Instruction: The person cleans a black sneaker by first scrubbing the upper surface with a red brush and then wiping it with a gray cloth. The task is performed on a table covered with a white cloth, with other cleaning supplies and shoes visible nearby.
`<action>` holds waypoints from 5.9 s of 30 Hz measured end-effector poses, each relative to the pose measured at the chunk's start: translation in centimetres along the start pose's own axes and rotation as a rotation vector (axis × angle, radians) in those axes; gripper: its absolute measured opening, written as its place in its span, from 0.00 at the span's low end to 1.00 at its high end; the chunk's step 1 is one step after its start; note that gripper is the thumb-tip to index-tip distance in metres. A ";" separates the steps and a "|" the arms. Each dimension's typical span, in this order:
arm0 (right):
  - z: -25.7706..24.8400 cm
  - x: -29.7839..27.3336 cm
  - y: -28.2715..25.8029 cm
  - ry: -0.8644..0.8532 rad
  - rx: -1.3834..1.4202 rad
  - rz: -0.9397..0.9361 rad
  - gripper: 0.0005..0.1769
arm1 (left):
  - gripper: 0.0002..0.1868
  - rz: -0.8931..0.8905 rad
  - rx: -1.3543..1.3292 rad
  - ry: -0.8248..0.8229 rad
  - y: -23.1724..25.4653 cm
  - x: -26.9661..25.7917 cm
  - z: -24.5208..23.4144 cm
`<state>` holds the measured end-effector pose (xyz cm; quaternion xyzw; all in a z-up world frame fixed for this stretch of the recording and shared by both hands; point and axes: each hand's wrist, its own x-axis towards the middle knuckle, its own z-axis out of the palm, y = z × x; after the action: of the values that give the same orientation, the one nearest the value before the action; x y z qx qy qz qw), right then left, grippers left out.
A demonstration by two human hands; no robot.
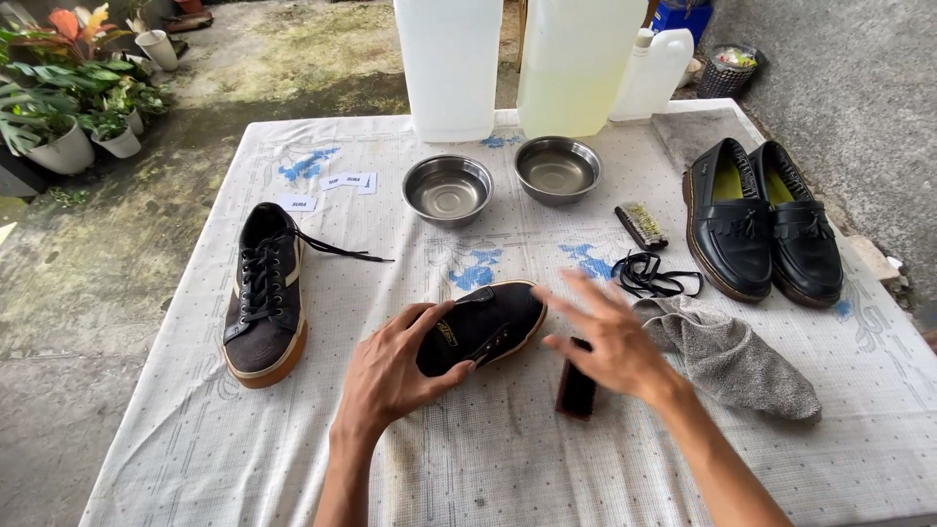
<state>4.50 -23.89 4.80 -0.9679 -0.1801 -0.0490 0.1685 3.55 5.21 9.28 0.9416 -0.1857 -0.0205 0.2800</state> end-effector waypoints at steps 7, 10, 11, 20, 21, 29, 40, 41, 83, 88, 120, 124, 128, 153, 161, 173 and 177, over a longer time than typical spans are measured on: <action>-0.4 -9.0 11.7 -0.034 -0.410 0.500 0.39 | 0.43 0.035 -0.031 0.000 0.2 0.6 -0.5; 0.4 -9.8 14.2 -0.044 -0.319 0.474 0.25 | 0.44 0.023 -0.054 0.007 0.0 1.1 -0.6; 0.8 -9.7 14.9 0.056 -0.211 0.412 0.20 | 0.45 0.026 -0.038 -0.011 0.0 1.3 -0.6; 1.7 0.4 8.4 0.516 0.113 -0.209 0.14 | 0.45 0.033 0.094 -0.139 1.8 4.0 0.3; 2.1 1.8 6.9 0.510 0.139 -0.287 0.14 | 0.45 0.030 0.113 -0.159 1.7 4.3 0.7; 2.7 5.2 0.5 0.054 0.115 -0.259 0.27 | 0.41 0.045 0.040 -0.141 -0.4 5.3 1.9; 2.7 3.1 3.3 0.046 -0.038 -0.444 0.14 | 0.35 0.010 -0.014 -0.230 -1.0 6.1 2.1; 2.2 2.6 3.4 0.025 -0.040 -0.452 0.13 | 0.34 0.010 -0.018 -0.224 -1.0 5.8 2.0; 2.6 2.5 1.9 0.064 0.000 -0.405 0.17 | 0.33 0.001 -0.041 -0.172 -0.5 4.9 1.3; 2.1 0.0 7.9 -0.006 -0.030 -0.426 0.11 | 0.33 -0.008 -0.040 -0.182 -0.4 4.9 1.3; 1.1 4.9 -1.6 -0.004 -0.139 -0.266 0.19 | 0.34 0.004 -0.022 -0.144 -0.8 4.8 2.2; 3.0 4.9 5.3 -0.036 -0.194 -0.163 0.16 | 0.35 -0.003 -0.035 -0.160 -0.6 4.5 1.9; 2.4 4.2 7.3 0.125 -0.192 -0.194 0.18 | 0.35 0.007 -0.006 -0.158 -0.7 4.7 2.0; 5.0 2.0 2.0 0.155 -0.125 -0.438 0.20 | 0.37 0.012 -0.030 -0.174 -0.6 4.5 1.7; 2.8 1.9 5.3 0.292 -0.202 -0.355 0.19 | 0.36 0.003 -0.028 -0.174 -0.4 4.6 1.4; 5.4 -0.5 6.6 0.192 -0.300 -0.222 0.18 | 0.36 0.003 -0.032 -0.175 -0.3 4.3 1.5; 5.1 0.6 4.4 0.411 -0.137 -0.292 0.24 | 0.36 0.000 -0.021 -0.161 -0.1 4.3 1.4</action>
<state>6.84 -25.80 -1.25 -0.9106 -0.2759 -0.2805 0.1267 7.37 3.02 8.31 0.9339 -0.2073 -0.0981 0.2742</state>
